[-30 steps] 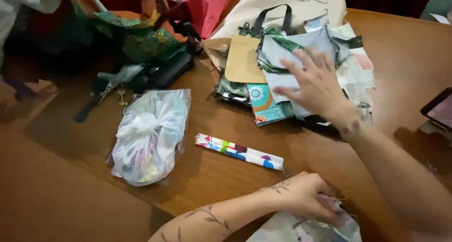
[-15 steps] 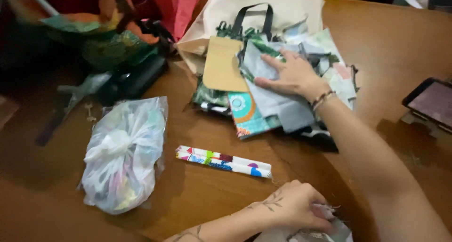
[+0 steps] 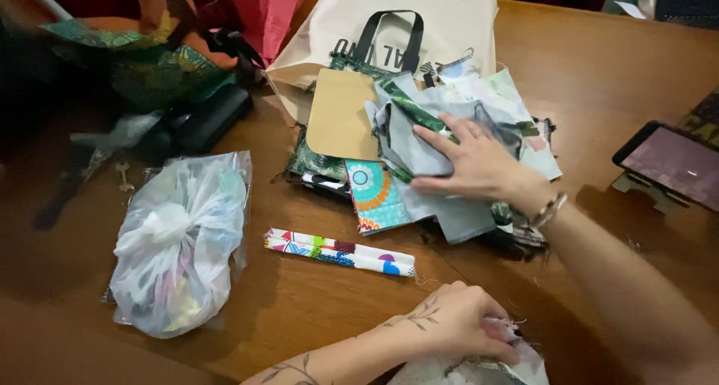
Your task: The person sews a patterned fabric mask by hand, using a needle and thread to stitch the edges. They trim excess threads with scissors, adjust the fabric, and occasionally interact with a smartphone on the table.
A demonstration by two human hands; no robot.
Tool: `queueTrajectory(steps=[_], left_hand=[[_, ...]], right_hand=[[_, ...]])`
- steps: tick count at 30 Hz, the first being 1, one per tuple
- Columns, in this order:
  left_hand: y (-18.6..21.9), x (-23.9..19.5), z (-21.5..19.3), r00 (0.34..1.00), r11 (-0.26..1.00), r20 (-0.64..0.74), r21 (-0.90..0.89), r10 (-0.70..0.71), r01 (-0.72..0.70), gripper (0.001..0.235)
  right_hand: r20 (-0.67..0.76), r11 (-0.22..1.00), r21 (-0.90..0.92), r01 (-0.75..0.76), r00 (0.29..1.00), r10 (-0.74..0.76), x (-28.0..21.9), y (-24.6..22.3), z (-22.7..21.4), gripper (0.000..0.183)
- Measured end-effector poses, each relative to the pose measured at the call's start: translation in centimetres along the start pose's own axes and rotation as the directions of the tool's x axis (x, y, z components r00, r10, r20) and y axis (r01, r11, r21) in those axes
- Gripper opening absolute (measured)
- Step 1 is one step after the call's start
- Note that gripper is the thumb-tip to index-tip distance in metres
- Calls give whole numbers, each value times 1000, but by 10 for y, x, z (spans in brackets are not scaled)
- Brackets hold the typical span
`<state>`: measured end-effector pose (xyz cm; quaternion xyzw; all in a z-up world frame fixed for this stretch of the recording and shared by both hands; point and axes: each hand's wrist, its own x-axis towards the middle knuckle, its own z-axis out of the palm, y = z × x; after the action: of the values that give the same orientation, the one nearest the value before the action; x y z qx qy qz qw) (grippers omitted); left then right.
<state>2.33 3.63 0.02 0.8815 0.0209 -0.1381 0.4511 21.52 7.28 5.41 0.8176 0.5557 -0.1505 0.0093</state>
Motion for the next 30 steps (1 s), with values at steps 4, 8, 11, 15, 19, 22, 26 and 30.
queueTrajectory(steps=[4, 8, 11, 15, 19, 22, 26, 30], left_hand=[[3, 1, -2, 998, 999, 33, -19, -50, 51, 58], [-18, 11, 13, 996, 995, -9, 31, 90, -90, 37], [-5, 13, 4, 1000, 997, 23, 72, -17, 15, 39], [-5, 26, 4, 959, 972, 175, 117, -220, 202, 45], [-1, 3, -5, 985, 989, 90, -11, -145, 146, 52], [0, -2, -10, 996, 994, 67, -85, -55, 61, 50], [-1, 0, -8, 994, 995, 58, -38, -90, 92, 49], [-6, 1, -3, 999, 996, 40, -84, -28, 32, 43]], right_hand=[[-201, 961, 154, 230, 960, -197, 46, -8, -31, 68], [-361, 924, 250, 288, 914, -188, 132, -17, -36, 71], [-193, 954, 228, 193, 970, -150, 189, -16, -26, 96], [-144, 980, 142, 137, 983, -117, 216, -25, -15, 131], [-155, 953, 179, 246, 963, -220, 206, -7, -9, 61], [-265, 889, 83, 449, 870, -415, 173, 10, -11, 30], [-439, 755, 36, 655, 689, -576, 90, 1, -14, 22], [-611, 585, 128, 801, 528, -590, 59, 25, 18, 5]])
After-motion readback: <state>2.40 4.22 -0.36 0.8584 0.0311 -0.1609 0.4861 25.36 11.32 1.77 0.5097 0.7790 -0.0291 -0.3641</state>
